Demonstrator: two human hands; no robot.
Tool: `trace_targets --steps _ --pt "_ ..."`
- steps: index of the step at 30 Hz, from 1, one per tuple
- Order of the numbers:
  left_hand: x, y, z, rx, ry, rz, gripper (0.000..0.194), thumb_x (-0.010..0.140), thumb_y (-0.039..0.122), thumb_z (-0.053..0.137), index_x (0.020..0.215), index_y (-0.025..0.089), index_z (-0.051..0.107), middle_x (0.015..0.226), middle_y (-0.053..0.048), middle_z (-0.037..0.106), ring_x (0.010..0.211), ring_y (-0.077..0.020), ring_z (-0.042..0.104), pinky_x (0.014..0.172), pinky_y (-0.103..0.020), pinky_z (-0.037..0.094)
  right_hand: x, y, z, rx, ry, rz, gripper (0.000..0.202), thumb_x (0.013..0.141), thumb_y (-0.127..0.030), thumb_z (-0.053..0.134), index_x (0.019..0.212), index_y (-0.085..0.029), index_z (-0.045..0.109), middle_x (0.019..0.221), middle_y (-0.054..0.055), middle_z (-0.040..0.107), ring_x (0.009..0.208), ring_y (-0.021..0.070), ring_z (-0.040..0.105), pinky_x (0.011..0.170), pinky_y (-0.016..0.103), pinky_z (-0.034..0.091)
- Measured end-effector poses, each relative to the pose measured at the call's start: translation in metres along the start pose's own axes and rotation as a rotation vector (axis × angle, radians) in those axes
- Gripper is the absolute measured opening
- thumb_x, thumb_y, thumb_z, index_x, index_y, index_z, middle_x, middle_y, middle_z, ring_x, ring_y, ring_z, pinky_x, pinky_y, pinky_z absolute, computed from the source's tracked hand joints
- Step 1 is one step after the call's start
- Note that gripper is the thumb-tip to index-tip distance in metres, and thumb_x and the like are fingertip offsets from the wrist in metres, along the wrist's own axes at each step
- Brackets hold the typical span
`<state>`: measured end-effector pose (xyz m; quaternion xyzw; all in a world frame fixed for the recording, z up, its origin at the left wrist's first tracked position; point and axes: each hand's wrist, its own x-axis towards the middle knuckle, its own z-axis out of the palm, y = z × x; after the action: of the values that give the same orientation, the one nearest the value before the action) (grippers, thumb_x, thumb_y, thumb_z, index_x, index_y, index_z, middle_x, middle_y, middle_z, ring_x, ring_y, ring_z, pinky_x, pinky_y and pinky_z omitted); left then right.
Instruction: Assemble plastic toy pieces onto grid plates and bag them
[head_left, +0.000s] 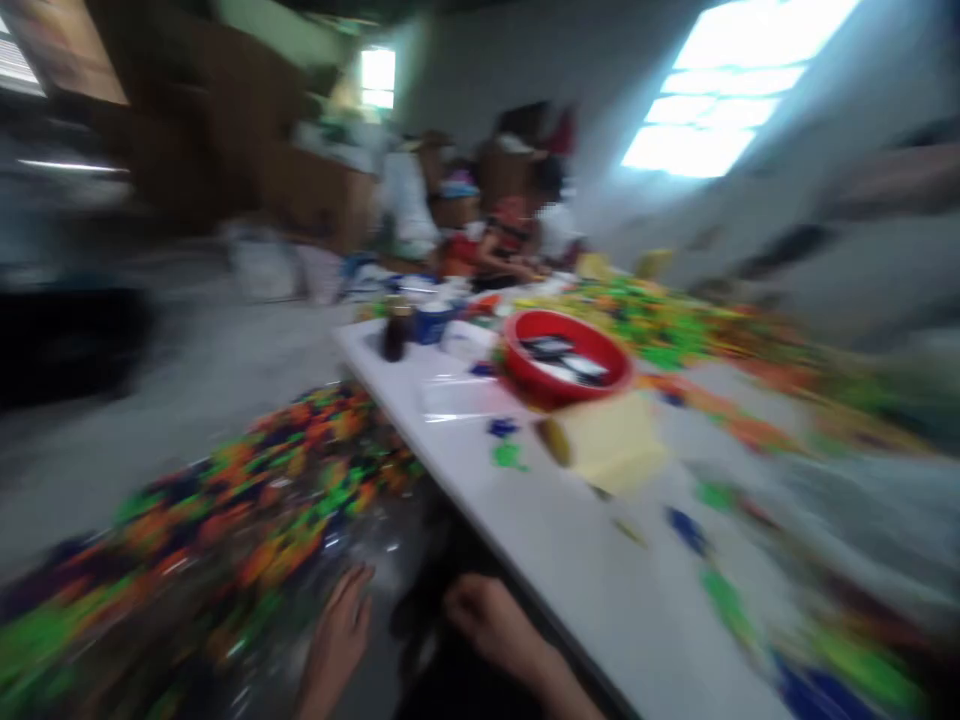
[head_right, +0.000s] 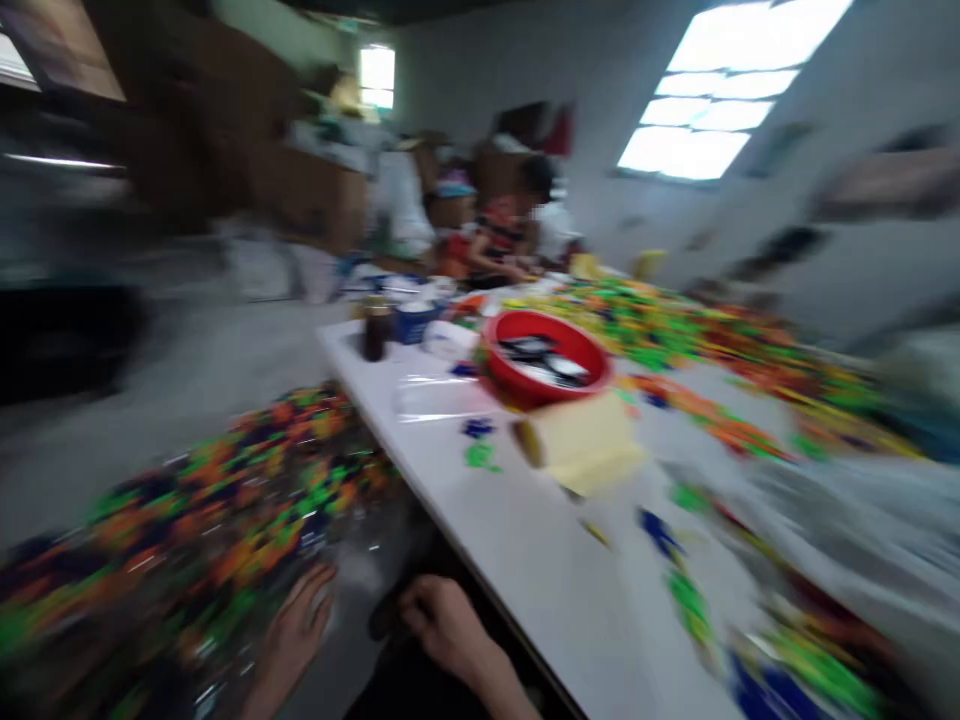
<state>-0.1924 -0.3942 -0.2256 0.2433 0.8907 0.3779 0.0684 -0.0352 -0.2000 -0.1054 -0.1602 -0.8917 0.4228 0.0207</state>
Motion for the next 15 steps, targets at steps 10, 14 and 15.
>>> trace_targets --steps 10,14,15 --pt "0.076 0.304 0.134 -0.156 -0.733 0.943 0.032 0.087 0.036 0.044 0.106 0.023 0.065 0.108 -0.005 0.071 0.101 -0.0208 0.066 0.090 -0.031 0.052 -0.133 0.139 -0.239 -0.269 0.718 0.491 0.026 0.079 -0.011 0.051 0.098 -0.012 0.069 0.094 0.010 0.068 0.085 0.0202 0.063 0.079 0.028 0.047" --pt "0.079 0.386 0.188 -0.048 -0.960 1.028 0.036 0.086 0.032 0.043 0.112 0.019 0.063 0.115 -0.007 0.068 0.106 -0.0217 0.063 0.094 -0.033 0.049 -0.198 0.202 -0.303 -0.492 0.772 0.769 0.026 0.082 -0.012 0.053 0.103 -0.010 0.067 0.105 0.014 0.065 0.100 0.0224 0.059 0.089 0.032 0.044" --pt "0.078 0.406 0.204 -0.032 -0.993 1.051 0.037 0.086 0.032 0.043 0.113 0.018 0.063 0.116 -0.008 0.068 0.107 -0.0222 0.063 0.095 -0.034 0.048 -0.211 0.213 -0.318 -0.526 0.771 0.814 0.025 0.082 -0.012 0.053 0.102 -0.009 0.067 0.106 0.015 0.065 0.101 0.0228 0.059 0.090 0.032 0.044"
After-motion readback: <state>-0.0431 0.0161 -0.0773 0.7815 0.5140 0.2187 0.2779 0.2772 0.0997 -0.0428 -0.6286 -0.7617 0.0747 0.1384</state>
